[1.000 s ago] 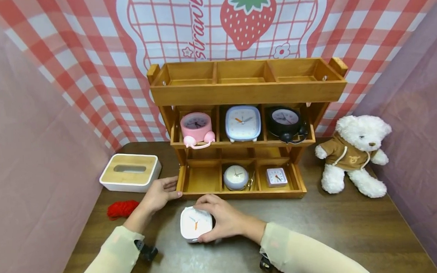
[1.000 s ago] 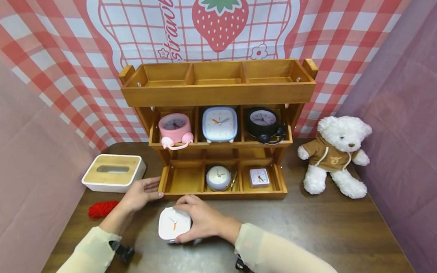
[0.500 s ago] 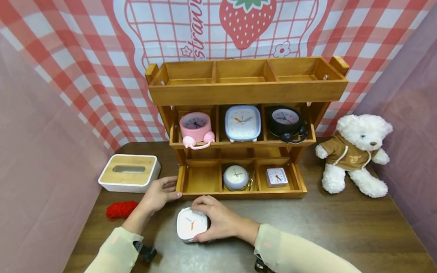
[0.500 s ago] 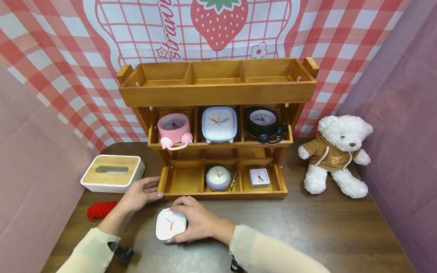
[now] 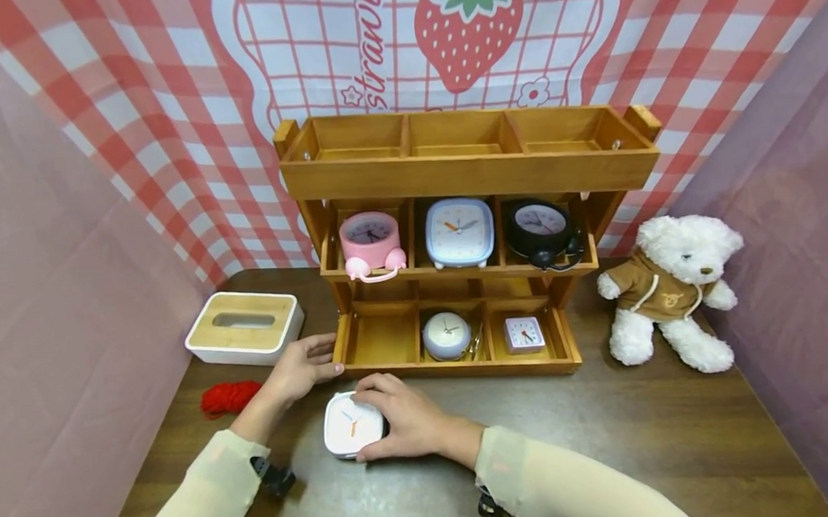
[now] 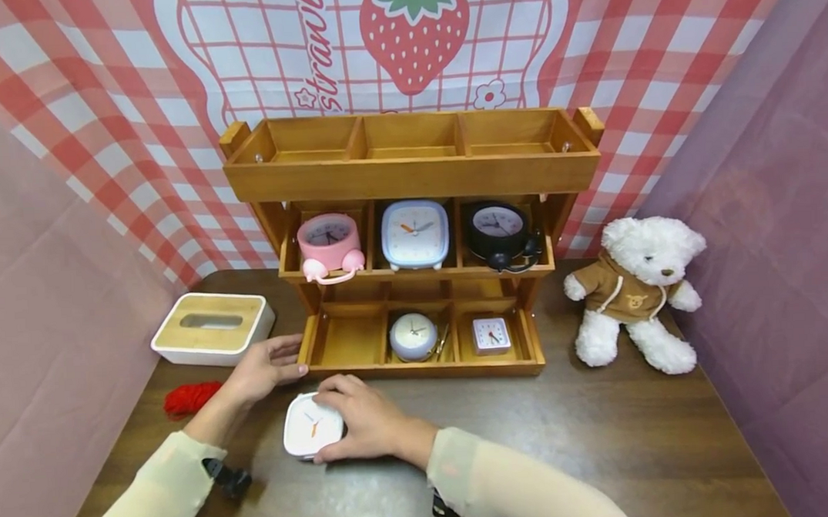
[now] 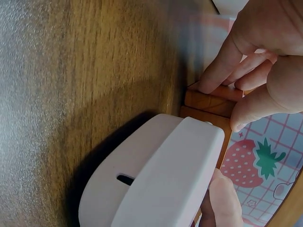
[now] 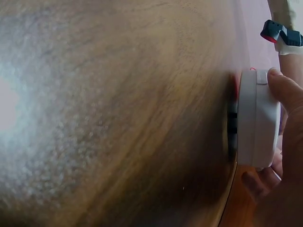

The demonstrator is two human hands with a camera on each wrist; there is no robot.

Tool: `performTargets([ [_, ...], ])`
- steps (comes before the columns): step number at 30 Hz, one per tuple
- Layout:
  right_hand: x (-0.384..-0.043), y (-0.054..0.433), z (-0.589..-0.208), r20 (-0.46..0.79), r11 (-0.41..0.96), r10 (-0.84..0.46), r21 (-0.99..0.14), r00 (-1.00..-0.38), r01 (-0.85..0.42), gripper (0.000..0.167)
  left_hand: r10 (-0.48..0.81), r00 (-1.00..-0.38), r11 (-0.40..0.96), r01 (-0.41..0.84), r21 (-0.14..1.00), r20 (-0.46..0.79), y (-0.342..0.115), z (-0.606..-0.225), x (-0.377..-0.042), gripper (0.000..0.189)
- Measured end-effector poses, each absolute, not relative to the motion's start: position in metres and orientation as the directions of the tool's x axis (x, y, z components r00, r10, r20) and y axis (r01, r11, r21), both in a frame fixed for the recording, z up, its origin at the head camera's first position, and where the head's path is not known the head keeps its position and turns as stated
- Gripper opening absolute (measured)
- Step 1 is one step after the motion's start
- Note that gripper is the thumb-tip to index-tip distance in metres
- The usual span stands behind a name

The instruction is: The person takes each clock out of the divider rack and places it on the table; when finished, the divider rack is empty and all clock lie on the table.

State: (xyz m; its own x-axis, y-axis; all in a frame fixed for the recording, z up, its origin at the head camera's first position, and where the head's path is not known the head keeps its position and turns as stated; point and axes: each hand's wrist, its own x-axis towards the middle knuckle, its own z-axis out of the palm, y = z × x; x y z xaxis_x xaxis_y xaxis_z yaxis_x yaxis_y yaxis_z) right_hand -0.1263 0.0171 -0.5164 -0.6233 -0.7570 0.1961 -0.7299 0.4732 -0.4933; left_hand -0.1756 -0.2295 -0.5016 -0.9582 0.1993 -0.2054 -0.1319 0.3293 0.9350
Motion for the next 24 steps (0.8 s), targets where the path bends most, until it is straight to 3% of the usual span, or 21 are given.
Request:
performTargets([
  [13, -0.122, 0.02, -0.509, 0.164, 0.488, -0.755, -0.507, -0.635, -0.711, 0.088, 0.19, -0.955, 0.323, -0.16, 0.933, -0.229, -0.231, -0.504, -0.173, 0.065],
  [24, -0.134, 0.053, -0.474, 0.183, 0.503, -0.713, -0.539, -0.677, -0.676, 0.09, 0.197, -0.955, 0.325, -0.148, 0.934, -0.22, -0.229, -0.502, -0.176, 0.065],
])
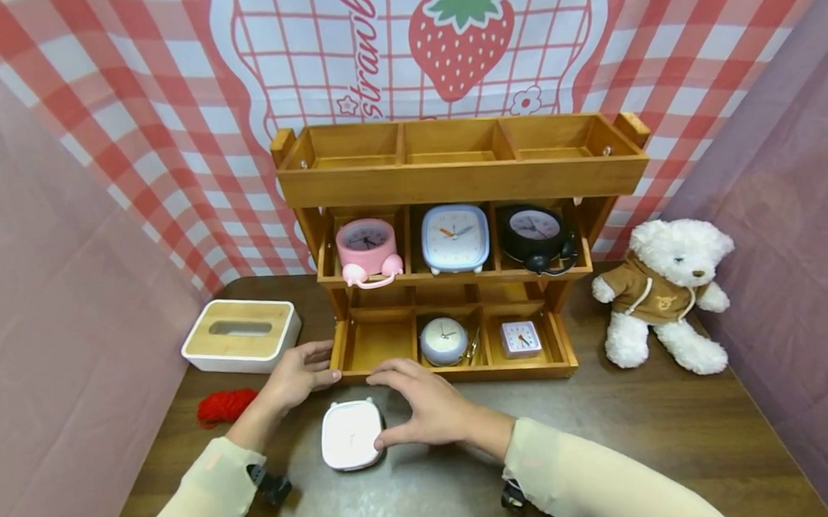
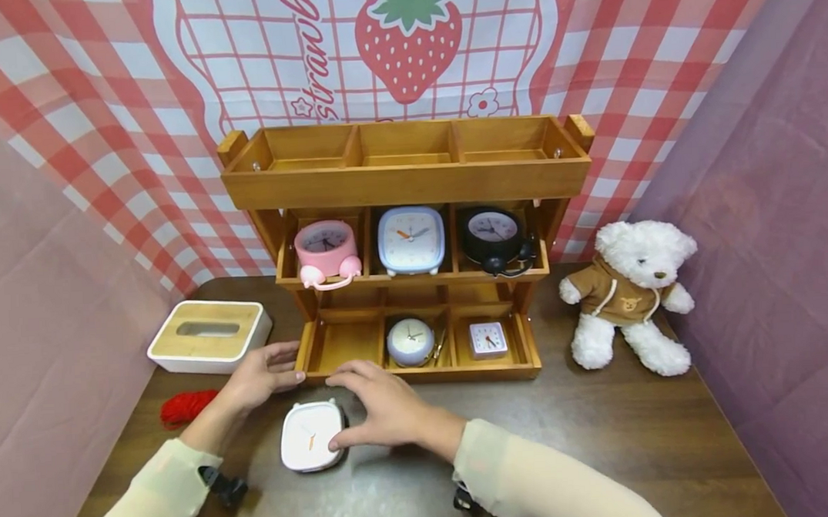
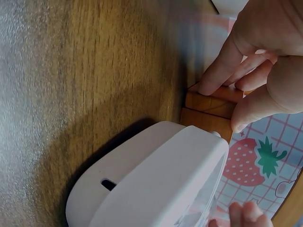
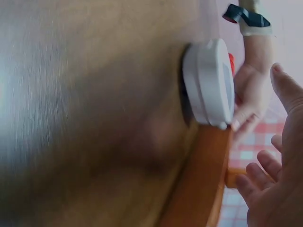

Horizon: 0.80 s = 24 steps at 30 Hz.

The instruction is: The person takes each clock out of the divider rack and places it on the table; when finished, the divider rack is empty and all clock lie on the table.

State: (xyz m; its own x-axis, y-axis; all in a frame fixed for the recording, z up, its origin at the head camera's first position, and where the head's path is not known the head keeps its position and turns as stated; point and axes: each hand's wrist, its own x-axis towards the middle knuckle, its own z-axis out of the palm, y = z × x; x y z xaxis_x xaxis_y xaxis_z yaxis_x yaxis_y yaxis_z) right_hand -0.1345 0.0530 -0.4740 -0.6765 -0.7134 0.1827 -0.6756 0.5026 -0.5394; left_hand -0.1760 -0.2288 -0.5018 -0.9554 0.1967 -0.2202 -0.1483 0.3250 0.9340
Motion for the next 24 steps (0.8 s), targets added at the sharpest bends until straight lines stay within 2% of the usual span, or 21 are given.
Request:
performTargets([
  [4, -0.146, 0.071, -0.462, 0.227, 0.505, -0.692, -0.526, -0.685, -0.685, 0.088, 0.197, -0.958, 0.347, -0.128, 0.929, -0.206, -0.229, -0.5, -0.175, 0.065],
  [11, -0.18, 0.107, -0.446, 0.261, 0.588, -0.589, -0.511, -0.765, -0.627, 0.085, 0.202, -0.96, 0.358, -0.111, 0.927, -0.194, -0.231, -0.499, -0.175, 0.064],
  [18, -0.215, 0.136, -0.443, 0.182, 0.661, -0.514, -0.539, -0.838, -0.522, 0.081, 0.196, -0.962, 0.359, -0.11, 0.927, -0.19, -0.231, -0.5, -0.175, 0.063],
  [24, -0.221, 0.143, -0.451, 0.13, 0.701, -0.493, -0.526, -0.86, -0.481, 0.082, 0.201, -0.959, 0.347, -0.121, 0.93, -0.199, -0.231, -0.501, -0.174, 0.064],
])
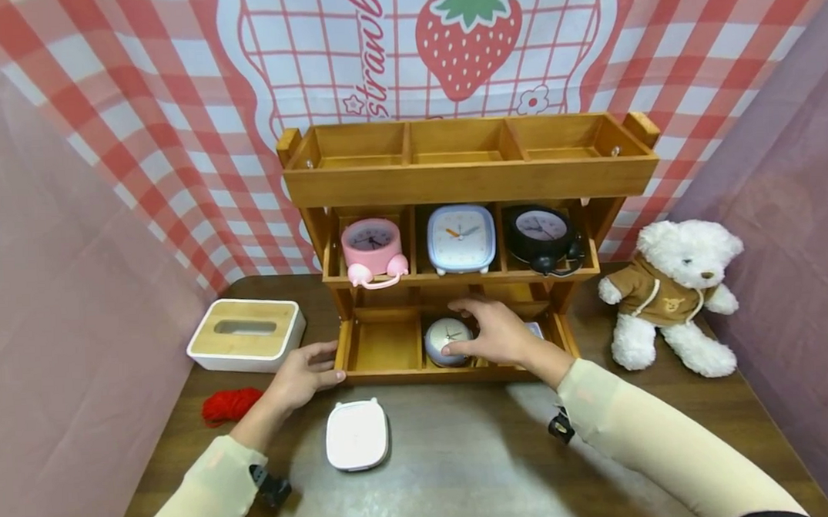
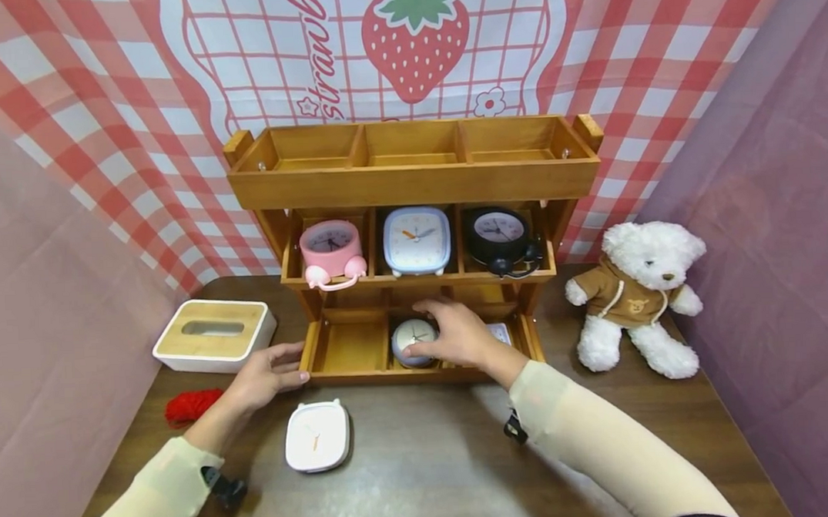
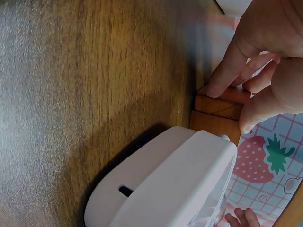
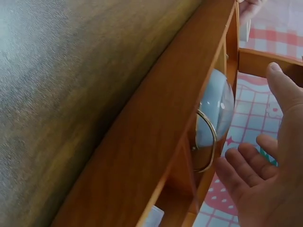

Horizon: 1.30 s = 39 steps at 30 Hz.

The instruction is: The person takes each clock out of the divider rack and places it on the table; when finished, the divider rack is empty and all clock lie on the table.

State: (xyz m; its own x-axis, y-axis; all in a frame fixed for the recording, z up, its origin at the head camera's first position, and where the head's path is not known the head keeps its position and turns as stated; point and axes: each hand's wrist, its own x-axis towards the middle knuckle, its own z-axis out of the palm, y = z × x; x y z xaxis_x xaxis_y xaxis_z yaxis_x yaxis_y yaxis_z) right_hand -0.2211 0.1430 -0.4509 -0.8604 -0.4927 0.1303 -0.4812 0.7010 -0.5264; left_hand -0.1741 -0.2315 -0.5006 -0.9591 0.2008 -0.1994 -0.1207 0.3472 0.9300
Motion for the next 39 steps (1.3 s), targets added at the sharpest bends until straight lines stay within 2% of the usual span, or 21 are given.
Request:
performTargets([
  [6, -0.219, 0.139, -0.457, 0.139, 0.725, -0.503, -0.47, -0.853, -0.504, 0.082, 0.189, -0.962, 0.357, -0.121, 0.926, -0.198, -0.232, -0.501, -0.172, 0.064],
  [13, -0.211, 0.142, -0.449, 0.15, 0.763, -0.412, -0.482, -0.899, -0.43, 0.077, 0.196, -0.955, 0.364, -0.14, 0.921, -0.222, -0.232, -0.501, -0.17, 0.064],
  [24, -0.214, 0.139, -0.464, 0.103, 0.751, -0.482, -0.463, -0.87, -0.471, 0.085, 0.192, -0.96, 0.349, -0.128, 0.928, -0.204, -0.229, -0.503, -0.175, 0.062],
  [39, -0.221, 0.122, -0.481, 0.097, 0.792, -0.402, -0.462, -0.911, -0.399, 0.07, 0.172, -0.963, 0.356, -0.137, 0.924, -0.209, -0.229, -0.502, -0.174, 0.062],
])
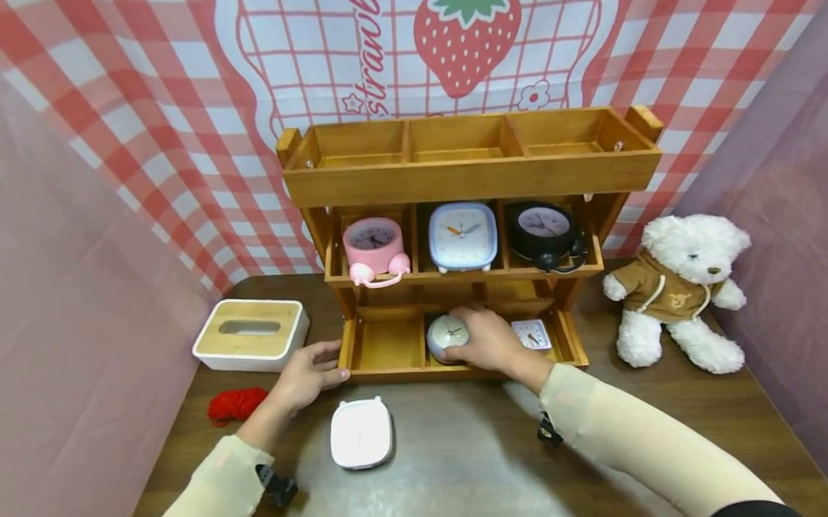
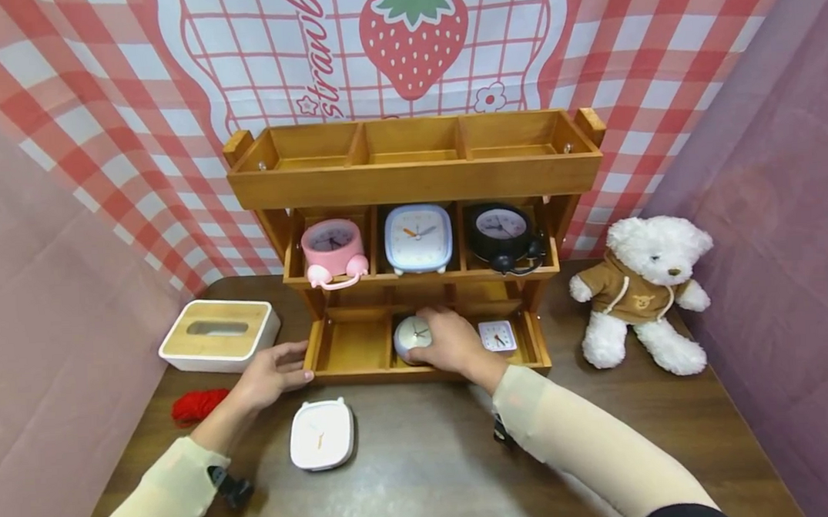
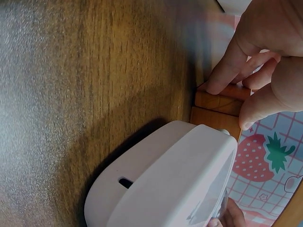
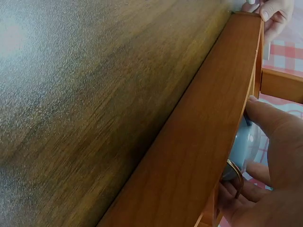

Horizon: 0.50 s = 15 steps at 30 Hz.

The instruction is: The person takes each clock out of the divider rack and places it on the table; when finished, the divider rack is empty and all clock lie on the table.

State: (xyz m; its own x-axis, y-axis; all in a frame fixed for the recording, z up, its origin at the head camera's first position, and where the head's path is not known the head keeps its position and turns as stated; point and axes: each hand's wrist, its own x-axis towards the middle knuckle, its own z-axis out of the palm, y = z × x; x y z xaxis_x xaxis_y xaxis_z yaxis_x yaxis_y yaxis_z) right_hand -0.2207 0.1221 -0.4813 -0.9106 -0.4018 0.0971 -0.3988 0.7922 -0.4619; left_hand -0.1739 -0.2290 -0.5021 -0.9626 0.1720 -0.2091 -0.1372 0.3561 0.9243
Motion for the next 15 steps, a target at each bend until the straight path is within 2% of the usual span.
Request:
performTargets([
  [10, -0.2184, 0.1171, -0.4858, 0.079, 0.805, -0.387, -0.458, -0.919, -0.378, 0.085, 0.173, -0.962, 0.338, -0.144, 0.93, -0.212, -0.23, -0.5017, -0.1735, 0.063],
  [15, -0.219, 0.1168, -0.489, 0.097, 0.805, -0.378, -0.457, -0.921, -0.378, 0.082, 0.169, -0.962, 0.334, -0.148, 0.931, -0.214, -0.2293, -0.5017, -0.1723, 0.064],
])
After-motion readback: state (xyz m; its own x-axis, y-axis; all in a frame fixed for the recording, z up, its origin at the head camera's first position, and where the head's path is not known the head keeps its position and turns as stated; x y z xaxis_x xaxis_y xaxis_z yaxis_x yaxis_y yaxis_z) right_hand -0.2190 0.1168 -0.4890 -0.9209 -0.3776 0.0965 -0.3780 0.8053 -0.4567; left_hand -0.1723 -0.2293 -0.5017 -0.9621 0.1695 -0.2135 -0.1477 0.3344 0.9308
